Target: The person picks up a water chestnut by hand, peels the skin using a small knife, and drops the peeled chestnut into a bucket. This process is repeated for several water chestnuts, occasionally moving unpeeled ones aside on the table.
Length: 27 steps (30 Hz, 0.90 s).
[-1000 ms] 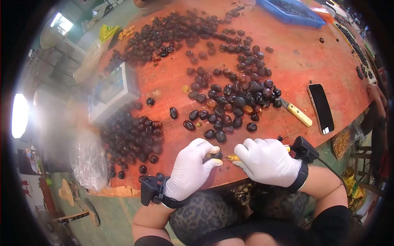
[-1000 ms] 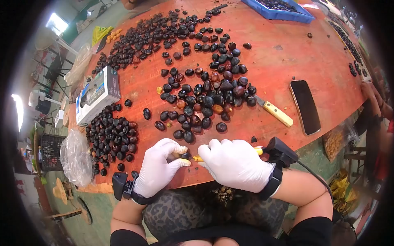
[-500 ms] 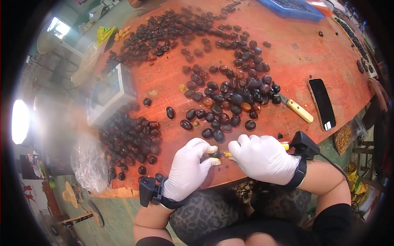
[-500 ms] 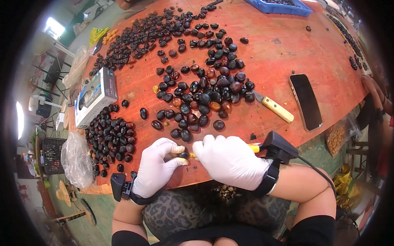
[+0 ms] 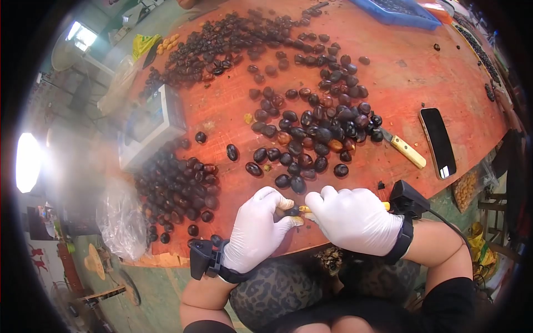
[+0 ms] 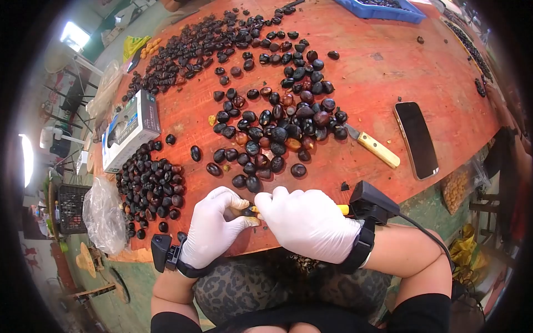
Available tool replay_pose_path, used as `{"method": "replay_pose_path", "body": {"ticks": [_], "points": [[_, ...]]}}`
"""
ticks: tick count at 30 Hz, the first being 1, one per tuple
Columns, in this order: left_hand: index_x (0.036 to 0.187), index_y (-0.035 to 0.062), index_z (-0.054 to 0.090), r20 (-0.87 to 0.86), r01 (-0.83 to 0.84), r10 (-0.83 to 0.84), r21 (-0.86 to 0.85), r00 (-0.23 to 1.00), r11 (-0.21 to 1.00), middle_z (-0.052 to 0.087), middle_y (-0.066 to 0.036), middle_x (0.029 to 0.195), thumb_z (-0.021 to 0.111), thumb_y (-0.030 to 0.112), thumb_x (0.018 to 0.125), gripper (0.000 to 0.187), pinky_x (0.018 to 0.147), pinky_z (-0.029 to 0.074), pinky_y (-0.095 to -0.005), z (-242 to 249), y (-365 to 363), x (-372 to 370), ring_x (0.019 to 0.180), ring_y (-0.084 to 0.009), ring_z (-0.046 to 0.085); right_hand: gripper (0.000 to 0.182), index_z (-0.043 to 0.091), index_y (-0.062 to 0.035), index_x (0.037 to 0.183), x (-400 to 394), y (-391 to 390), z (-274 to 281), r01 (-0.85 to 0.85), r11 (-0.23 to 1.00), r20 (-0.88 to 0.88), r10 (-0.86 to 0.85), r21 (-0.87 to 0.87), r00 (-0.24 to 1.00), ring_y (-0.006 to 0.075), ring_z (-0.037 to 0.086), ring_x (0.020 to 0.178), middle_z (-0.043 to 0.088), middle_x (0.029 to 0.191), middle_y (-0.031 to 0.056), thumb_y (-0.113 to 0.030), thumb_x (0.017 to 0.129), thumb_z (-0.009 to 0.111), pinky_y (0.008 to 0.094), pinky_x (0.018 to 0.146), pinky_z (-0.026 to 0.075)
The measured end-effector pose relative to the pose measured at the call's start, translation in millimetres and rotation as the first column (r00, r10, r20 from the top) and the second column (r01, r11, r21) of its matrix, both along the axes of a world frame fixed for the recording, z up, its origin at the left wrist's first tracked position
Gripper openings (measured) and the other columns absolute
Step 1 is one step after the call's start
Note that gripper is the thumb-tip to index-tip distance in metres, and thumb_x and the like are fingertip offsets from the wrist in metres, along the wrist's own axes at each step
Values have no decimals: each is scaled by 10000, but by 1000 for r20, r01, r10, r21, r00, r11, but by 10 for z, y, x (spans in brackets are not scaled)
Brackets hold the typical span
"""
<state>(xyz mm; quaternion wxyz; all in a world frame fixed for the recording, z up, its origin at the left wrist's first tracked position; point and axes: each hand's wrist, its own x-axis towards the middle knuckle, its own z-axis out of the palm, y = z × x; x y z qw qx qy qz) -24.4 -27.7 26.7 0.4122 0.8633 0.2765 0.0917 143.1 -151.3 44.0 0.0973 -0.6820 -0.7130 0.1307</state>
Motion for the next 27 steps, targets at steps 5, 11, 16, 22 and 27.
{"method": "replay_pose_path", "body": {"ticks": [5,11,16,22,27], "points": [[902,-32,622,-19,4,-4,-9,1000,1000,587,-141,866,811,90,741,276,662,519,-363,8,-1,-3,709,-284,639,126,523,-48,964,1,-24,18,15,999,-12,-15,-45,1000,259,681,641,590,778,115,-127,880,574,361,526,541],[899,-31,625,-11,-5,4,-16,1000,1000,588,-152,872,806,90,746,265,661,515,-368,13,-15,1,716,-295,637,116,526,-45,945,-12,-73,-12,28,999,50,-27,-34,998,247,676,642,592,761,107,-123,871,569,345,526,530],[922,-12,613,-1,5,-5,40,1000,999,589,-146,892,778,67,759,246,691,516,-371,58,-17,-40,775,-314,632,115,527,-48,940,-44,-82,-51,29,999,97,-27,-13,995,254,674,636,595,763,110,-140,884,569,352,524,527],[1133,57,545,-221,-53,200,534,955,844,555,-157,1071,764,89,738,453,844,473,-439,352,194,-315,991,-371,557,130,531,-65,951,0,-129,55,89,993,84,-82,-83,993,272,677,630,600,764,116,-188,927,566,368,518,524],[1122,29,545,-26,-163,220,589,975,792,573,-171,1033,761,172,800,413,835,479,-437,201,310,15,986,-377,567,155,523,-77,922,-11,-144,15,91,995,93,-88,-36,992,259,674,624,590,739,102,-220,936,580,364,508,517]]}}
